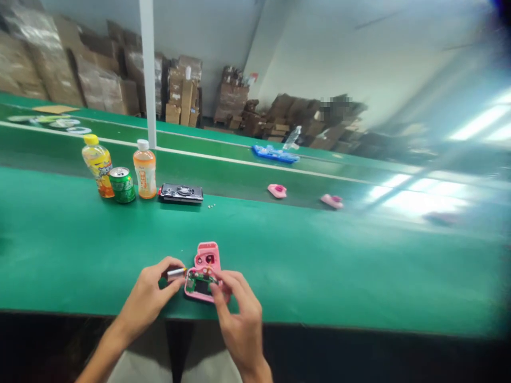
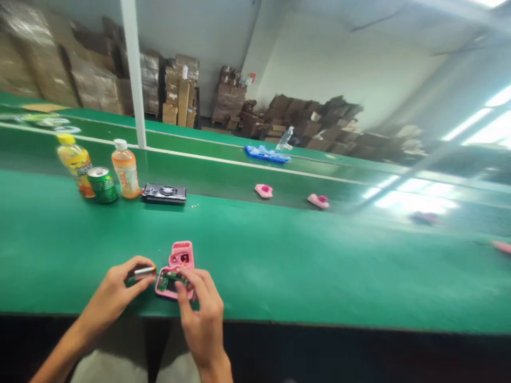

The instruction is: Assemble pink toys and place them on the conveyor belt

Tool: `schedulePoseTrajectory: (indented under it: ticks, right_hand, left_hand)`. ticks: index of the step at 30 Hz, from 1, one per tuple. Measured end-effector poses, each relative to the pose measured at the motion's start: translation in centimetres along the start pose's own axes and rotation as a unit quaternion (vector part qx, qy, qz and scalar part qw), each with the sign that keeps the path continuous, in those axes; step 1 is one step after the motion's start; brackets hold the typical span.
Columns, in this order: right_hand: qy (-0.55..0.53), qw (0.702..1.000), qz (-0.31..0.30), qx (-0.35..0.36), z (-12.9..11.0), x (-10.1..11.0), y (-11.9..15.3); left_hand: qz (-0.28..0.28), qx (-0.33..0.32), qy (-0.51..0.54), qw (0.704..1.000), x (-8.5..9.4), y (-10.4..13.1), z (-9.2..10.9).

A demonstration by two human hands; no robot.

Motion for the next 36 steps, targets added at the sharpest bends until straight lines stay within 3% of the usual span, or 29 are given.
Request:
schedulePoseTrajectory:
  ticks: [4, 8, 12, 15, 19, 24, 30, 33, 36]
  right_hand:
    - [-0.067, 0.992, -0.103, 0.029, -0.6, -1.1, -1.8]
    - [-0.093, 0.988, -0.110, 0.052, 0.0, -1.5, -1.9]
    - [-0.049, 0.990, -0.059, 0.121, 0.3, -1.5, -0.8]
    - [-0.067, 0.982, -0.102, 0.142, 0.3, -1.6, -0.8]
    - [-0.101, 0.977, -0.143, 0.122, 0.4, -1.7, -3.2]
    - [-0.080, 0.961, -0.205, 0.170, 0.9, -1.7, -6.2]
    - [0.079, 0.924, -0.296, 0.227, 1.1, -0.9, -7.5]
    - [0.129, 0.911, -0.300, 0.252, 1.1, -1.0, -8.0]
    - [0.140, 0.913, -0.281, 0.261, 1.1, -1.7, -6.6]
  left_hand:
    - [0.049, -0.007, 0.068, 0.997, -1.6, 1.2, 0.2]
    - [0.085, 0.013, 0.158, 0.984, -2.6, 1.5, 0.0]
    - [0.136, 0.051, 0.294, 0.945, -3.5, 1.8, 0.0]
    - [0.167, 0.065, 0.322, 0.929, -3.7, 1.8, 0.0]
    - [0.129, 0.053, 0.309, 0.941, -3.2, 1.3, -0.4]
    - [0.103, 0.051, 0.379, 0.918, -2.7, 0.6, -1.0]
    - [0.074, 0.069, 0.426, 0.899, -2.8, 0.0, -0.3]
    - [0.069, 0.068, 0.454, 0.886, -2.9, -0.2, 0.1]
    - [0.099, 0.071, 0.475, 0.872, -3.0, -0.5, 0.3]
Point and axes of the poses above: each hand's wrist, its own y-axis away from the middle knuckle, its own x-axis out of the back of the hand, z = x × y, the point moved 1 cm from there along -y, towards the middle knuckle, and after that the axes turned 8 degrees about -z, right-handed, at the moved point
